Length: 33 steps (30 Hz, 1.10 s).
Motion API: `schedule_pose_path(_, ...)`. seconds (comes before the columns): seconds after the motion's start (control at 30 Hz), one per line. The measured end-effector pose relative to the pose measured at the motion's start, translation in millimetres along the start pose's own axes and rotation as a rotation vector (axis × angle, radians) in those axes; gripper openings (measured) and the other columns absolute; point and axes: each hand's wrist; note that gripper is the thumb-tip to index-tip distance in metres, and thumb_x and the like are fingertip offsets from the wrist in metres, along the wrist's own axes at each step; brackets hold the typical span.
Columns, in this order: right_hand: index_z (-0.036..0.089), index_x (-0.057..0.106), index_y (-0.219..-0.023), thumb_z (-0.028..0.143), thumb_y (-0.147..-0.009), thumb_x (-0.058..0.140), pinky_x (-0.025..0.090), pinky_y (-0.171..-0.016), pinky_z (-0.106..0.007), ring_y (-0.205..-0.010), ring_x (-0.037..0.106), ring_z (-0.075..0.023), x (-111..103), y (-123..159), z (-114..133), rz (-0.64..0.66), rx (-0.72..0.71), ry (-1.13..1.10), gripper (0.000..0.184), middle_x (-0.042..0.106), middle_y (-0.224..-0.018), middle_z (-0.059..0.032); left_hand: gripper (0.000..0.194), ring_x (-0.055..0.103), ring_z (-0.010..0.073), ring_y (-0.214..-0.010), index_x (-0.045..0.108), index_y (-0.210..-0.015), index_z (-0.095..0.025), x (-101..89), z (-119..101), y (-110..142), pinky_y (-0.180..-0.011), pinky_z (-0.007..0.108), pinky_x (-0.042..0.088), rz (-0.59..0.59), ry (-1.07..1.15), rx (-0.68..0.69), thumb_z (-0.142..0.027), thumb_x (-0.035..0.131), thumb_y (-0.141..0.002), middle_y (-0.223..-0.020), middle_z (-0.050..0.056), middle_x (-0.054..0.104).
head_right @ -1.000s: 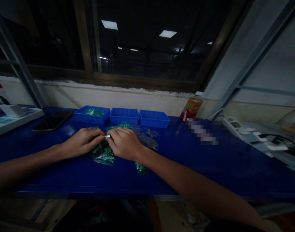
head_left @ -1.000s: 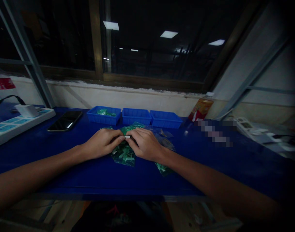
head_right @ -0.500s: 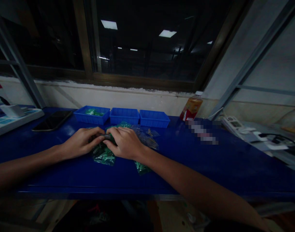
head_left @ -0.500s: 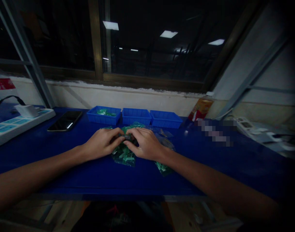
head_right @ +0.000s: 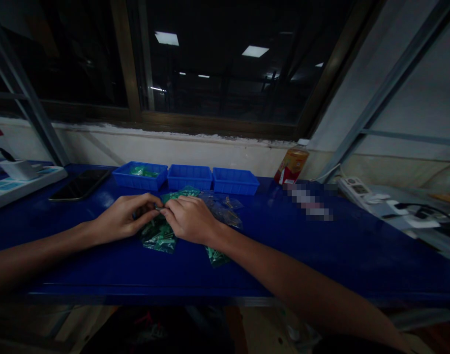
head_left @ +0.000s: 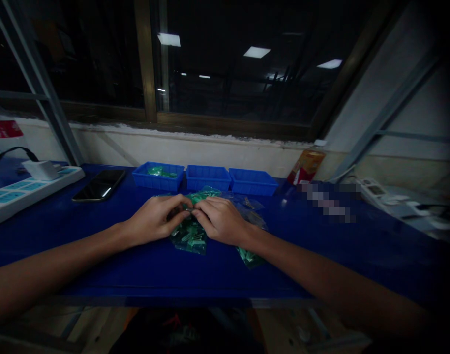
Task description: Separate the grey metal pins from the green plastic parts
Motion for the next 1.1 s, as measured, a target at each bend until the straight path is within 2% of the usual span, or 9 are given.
schedule_pose_path(0.3, 0.015, 0.052, -0.089, 0.033, -0.083, 0.047, 0.038, -0.063, -0.025, -0.067, 0.052, -0.0132, -2.7, 0.7, 2.5, 0.006, 0.014, -0.087, 0.02, 0.059, -0.073, -0.0028, 0.021, 0.054, 0.0111, -0.058, 0.055, -0.091, -0.015, -3.2, -1.0, -2.1, -0.054, 0.021, 0.039, 0.001, -0.069, -0.023, -0.028, 0.039, -0.088, -0.067, 0.001, 0.059)
schedule_pose_path(0.43, 0.015, 0.053, -0.087, 0.029, -0.085, 0.044, 0.038, -0.065, -0.026, -0.069, 0.053, -0.0135, -0.9, 0.7, 2.1, 0.011, 0.005, -0.066, 0.017, 0.06, -0.073, -0.0032, 0.021, 0.053, 0.011, -0.057, 0.055, -0.086, -0.015, -2.8, 0.1, -3.1, -0.054, 0.021, 0.038, 0.02, -0.078, -0.034, -0.028, 0.039, -0.088, -0.065, 0.0, 0.058)
schedule_pose_path(0.63, 0.014, 0.054, -0.081, 0.027, -0.089, 0.034, 0.038, -0.066, -0.026, -0.068, 0.053, -0.0138, 0.5, 0.2, 0.1, 0.0, 0.025, -0.028, 0.025, 0.06, -0.072, -0.0044, 0.025, 0.053, 0.0091, -0.057, 0.049, -0.105, -0.018, -0.3, 0.5, -1.5, -0.053, 0.02, 0.04, -0.006, 0.015, -0.026, -0.029, 0.048, -0.083, -0.072, -0.001, 0.059)
schedule_pose_path(0.8, 0.015, 0.053, -0.078, 0.026, -0.089, 0.031, 0.036, -0.063, -0.026, -0.064, 0.051, -0.0137, 0.4, 0.0, -0.9, 0.007, 0.02, -0.004, 0.027, 0.057, -0.067, -0.0032, 0.018, 0.052, 0.0093, -0.057, 0.054, -0.097, -0.018, 0.5, 1.0, -1.0, -0.053, 0.02, 0.039, -0.013, -0.03, -0.02, -0.027, 0.05, -0.082, -0.068, -0.002, 0.057)
schedule_pose_path(1.0, 0.015, 0.051, -0.089, 0.033, -0.083, 0.045, 0.038, -0.063, -0.026, -0.069, 0.053, -0.0145, -2.5, -0.1, 1.1, -0.029, 0.028, -0.086, 0.02, 0.059, -0.074, -0.0038, 0.021, 0.053, 0.0101, -0.056, 0.054, -0.096, -0.016, -2.2, -1.6, -1.9, -0.054, 0.021, 0.039, -0.011, -0.058, -0.044, -0.031, 0.042, -0.087, -0.069, 0.0, 0.06)
schedule_pose_path(1.1, 0.015, 0.05, -0.092, 0.03, -0.082, 0.047, 0.039, -0.064, -0.026, -0.07, 0.053, -0.0142, -2.4, 0.0, 1.0, -0.045, 0.024, -0.091, 0.018, 0.059, -0.077, -0.004, 0.023, 0.054, 0.0116, -0.06, 0.055, -0.092, -0.016, -3.5, -2.2, -1.6, -0.057, 0.022, 0.039, 0.008, -0.085, -0.036, -0.031, 0.039, -0.088, -0.069, 0.001, 0.059)
Point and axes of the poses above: each hand's wrist, its own y-axis away from the middle knuckle, its own x-axis out of the palm, z = x × y
